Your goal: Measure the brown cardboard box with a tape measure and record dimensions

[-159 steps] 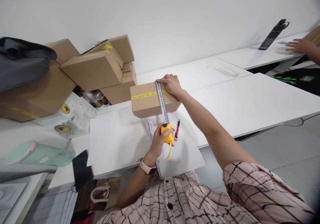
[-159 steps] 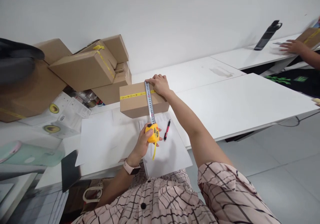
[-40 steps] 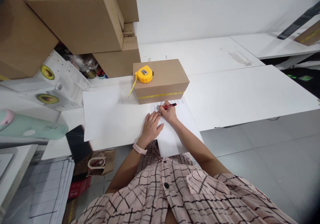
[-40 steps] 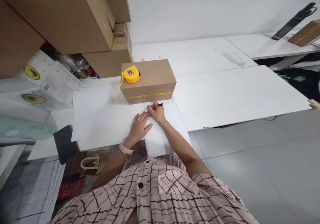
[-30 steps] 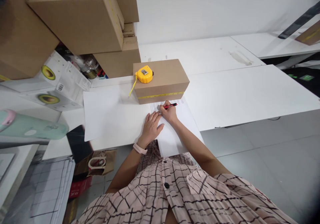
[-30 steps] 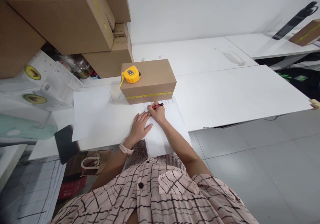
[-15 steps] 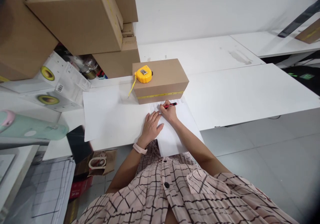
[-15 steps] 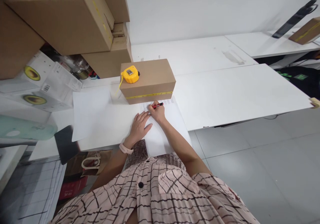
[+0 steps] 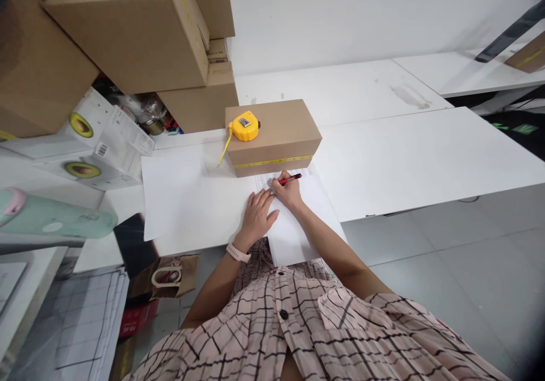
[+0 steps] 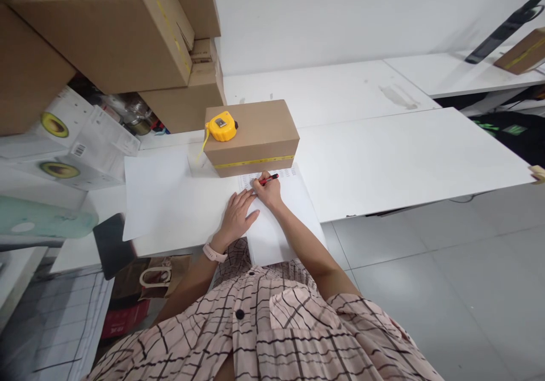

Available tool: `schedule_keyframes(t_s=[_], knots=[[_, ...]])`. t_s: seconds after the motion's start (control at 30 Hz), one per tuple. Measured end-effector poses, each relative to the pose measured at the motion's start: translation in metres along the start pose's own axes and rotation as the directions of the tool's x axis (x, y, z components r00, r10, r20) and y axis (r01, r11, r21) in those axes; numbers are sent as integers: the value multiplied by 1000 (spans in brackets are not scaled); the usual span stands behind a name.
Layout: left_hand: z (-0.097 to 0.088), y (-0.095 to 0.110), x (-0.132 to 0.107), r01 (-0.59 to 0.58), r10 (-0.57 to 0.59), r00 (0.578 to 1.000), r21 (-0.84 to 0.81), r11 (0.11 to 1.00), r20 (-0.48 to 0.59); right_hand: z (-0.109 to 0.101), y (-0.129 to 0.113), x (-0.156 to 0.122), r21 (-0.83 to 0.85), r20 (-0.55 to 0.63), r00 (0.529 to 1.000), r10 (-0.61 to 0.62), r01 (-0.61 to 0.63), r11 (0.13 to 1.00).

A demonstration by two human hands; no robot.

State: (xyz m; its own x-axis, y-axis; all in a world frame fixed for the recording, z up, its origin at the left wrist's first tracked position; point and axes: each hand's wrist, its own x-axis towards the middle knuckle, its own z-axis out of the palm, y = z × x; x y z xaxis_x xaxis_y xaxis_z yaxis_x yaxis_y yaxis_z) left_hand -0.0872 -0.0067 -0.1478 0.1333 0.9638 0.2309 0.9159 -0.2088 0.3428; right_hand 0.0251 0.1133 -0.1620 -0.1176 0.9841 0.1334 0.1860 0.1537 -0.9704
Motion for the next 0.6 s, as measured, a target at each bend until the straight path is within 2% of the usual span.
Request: schedule_keyframes(t_s=[0.6], knots=[[-1, 0, 0, -4, 4, 1000, 4, 1000, -1, 0, 1, 1, -15, -20, 1000, -19, 19, 1000]])
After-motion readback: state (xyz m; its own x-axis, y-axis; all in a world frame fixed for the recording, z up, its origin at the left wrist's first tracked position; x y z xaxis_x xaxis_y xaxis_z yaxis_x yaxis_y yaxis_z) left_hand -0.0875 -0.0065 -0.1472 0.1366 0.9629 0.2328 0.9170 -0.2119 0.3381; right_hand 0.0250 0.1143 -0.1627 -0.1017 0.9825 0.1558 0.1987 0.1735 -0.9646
